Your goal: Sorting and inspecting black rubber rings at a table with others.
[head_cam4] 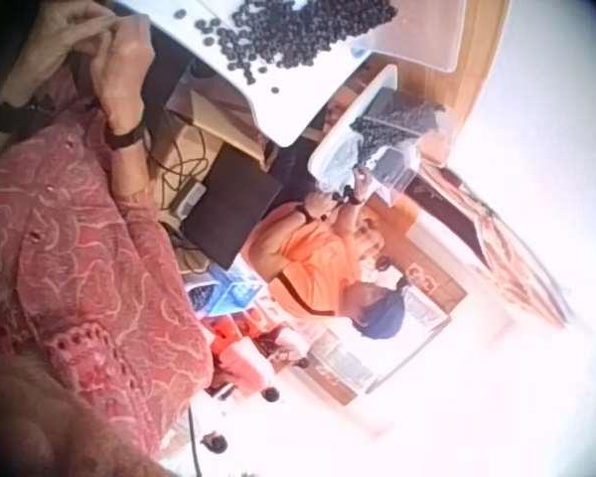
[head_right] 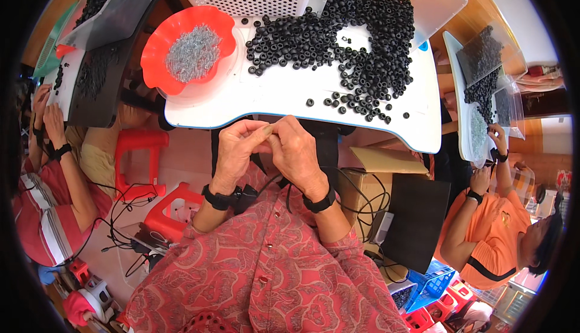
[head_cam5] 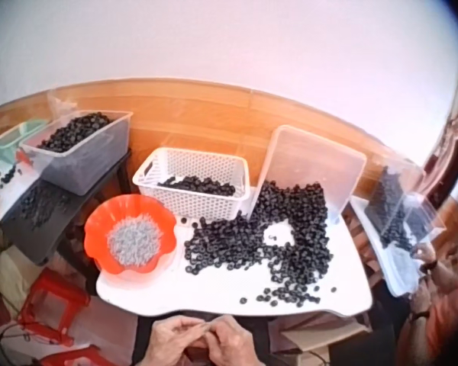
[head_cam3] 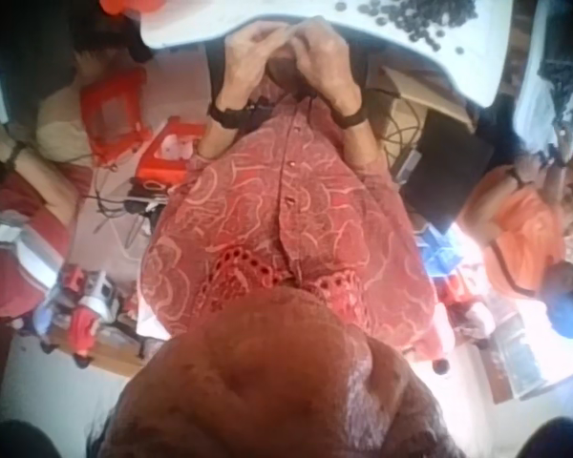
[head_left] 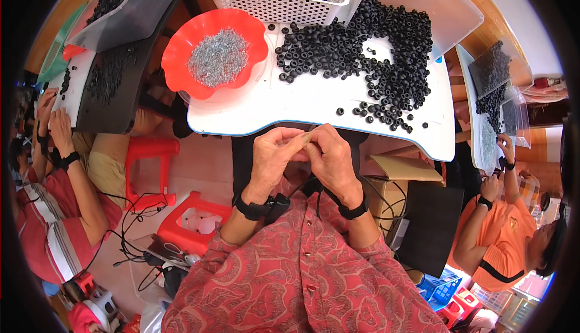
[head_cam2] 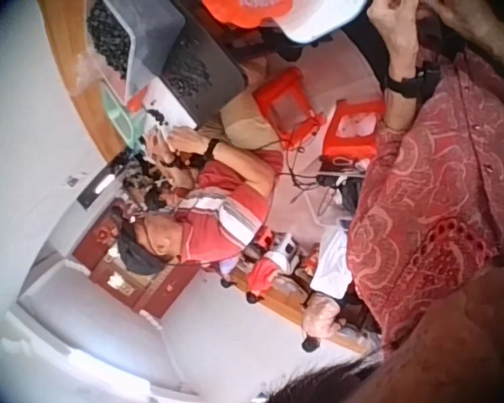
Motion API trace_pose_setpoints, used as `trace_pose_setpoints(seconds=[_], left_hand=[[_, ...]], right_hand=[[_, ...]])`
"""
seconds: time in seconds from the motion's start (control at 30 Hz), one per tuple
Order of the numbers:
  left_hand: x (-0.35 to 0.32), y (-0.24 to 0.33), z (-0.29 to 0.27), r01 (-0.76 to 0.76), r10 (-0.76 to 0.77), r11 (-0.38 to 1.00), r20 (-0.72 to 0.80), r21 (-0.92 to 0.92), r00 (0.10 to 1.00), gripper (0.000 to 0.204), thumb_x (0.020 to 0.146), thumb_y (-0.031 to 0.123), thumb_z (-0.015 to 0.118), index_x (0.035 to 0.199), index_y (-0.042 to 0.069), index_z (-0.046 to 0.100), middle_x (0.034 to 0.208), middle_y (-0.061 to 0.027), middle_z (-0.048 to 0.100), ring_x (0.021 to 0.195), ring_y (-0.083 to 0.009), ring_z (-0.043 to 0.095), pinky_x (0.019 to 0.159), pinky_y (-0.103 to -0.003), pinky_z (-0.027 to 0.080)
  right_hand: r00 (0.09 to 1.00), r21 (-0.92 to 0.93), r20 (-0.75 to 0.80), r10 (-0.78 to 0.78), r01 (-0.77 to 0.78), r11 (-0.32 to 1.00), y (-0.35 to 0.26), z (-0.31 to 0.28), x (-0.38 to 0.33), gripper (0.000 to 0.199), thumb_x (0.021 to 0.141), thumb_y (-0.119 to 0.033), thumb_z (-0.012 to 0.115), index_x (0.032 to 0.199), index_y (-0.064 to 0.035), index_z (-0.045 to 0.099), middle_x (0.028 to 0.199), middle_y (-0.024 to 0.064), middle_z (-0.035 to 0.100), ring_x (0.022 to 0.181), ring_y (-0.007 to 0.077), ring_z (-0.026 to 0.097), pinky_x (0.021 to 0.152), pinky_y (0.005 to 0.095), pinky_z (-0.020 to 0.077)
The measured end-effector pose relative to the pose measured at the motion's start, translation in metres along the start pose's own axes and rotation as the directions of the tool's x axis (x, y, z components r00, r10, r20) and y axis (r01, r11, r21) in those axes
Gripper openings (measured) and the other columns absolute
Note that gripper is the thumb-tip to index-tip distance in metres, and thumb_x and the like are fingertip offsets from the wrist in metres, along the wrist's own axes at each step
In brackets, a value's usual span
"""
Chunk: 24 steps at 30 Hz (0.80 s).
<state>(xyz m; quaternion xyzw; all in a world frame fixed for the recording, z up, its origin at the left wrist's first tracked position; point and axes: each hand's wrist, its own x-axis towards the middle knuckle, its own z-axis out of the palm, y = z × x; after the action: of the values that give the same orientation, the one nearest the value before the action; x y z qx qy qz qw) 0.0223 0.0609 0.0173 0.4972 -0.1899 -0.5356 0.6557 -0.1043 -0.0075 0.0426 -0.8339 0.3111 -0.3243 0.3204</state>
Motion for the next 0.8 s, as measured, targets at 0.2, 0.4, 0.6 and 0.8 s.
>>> trace_pose_setpoints(seconds=[0.2, 0.4, 0.6, 0.8], left_hand=[[0.000, -0.002, 0.000, 0.000, 0.001, 1.000, 0.020, -0.027, 1.000, 0.026, 0.089, 0.011, 0.071, 0.103, -0.010, 0.063, 0.092, -0.0143, 0.069, 0.075, -0.0170, 0.069, 0.065, -0.027, 0.060], [0.002, -0.007, -0.001, -0.036, 0.035, 0.998, 0.027, 0.045, 0.999, 0.027, 0.090, 0.010, 0.069, 0.107, -0.010, 0.063, 0.090, -0.0140, 0.070, 0.076, -0.0172, 0.070, 0.065, -0.026, 0.061], [0.003, -0.011, -0.005, -0.125, 0.114, 0.978, 0.073, 0.167, 0.991, 0.024, 0.095, 0.009, 0.061, 0.113, -0.008, 0.062, 0.089, -0.0110, 0.068, 0.074, -0.0141, 0.066, 0.065, -0.028, 0.060], [0.006, -0.004, -0.009, -0.093, 0.120, 0.983, 0.176, -0.156, 0.977, 0.025, 0.099, 0.011, 0.055, 0.114, -0.008, 0.061, 0.088, -0.0110, 0.064, 0.071, -0.0120, 0.063, 0.065, -0.029, 0.061]], right_hand=[[0.997, 0.055, 0.049, 0.065, -0.068, 0.996, -0.001, -0.003, 0.000, 0.006, 0.082, 0.001, 0.064, 0.088, -0.0003, 0.063, 0.085, 0.0137, 0.060, 0.075, 0.0330, 0.063, 0.064, 0.0397, 0.0508], [0.993, 0.067, 0.058, 0.103, -0.106, 0.992, 0.008, 0.000, -0.002, 0.009, 0.080, 0.001, 0.066, 0.090, 0.0004, 0.065, 0.082, 0.0138, 0.060, 0.075, 0.0317, 0.063, 0.065, 0.0383, 0.0503], [0.937, 0.261, 0.091, 0.336, -0.348, 0.900, 0.007, 0.002, -0.005, 0.009, 0.085, 0.000, 0.066, 0.094, 0.0013, 0.065, 0.084, 0.0111, 0.067, 0.073, 0.0175, 0.066, 0.062, 0.0290, 0.0518], [0.872, 0.512, -0.075, 0.483, -0.382, 0.770, 0.012, 0.012, -0.006, 0.012, 0.093, -0.006, 0.062, 0.101, 0.0022, 0.065, 0.090, 0.0067, 0.069, 0.079, 0.0100, 0.064, 0.071, 0.0229, 0.0513]])
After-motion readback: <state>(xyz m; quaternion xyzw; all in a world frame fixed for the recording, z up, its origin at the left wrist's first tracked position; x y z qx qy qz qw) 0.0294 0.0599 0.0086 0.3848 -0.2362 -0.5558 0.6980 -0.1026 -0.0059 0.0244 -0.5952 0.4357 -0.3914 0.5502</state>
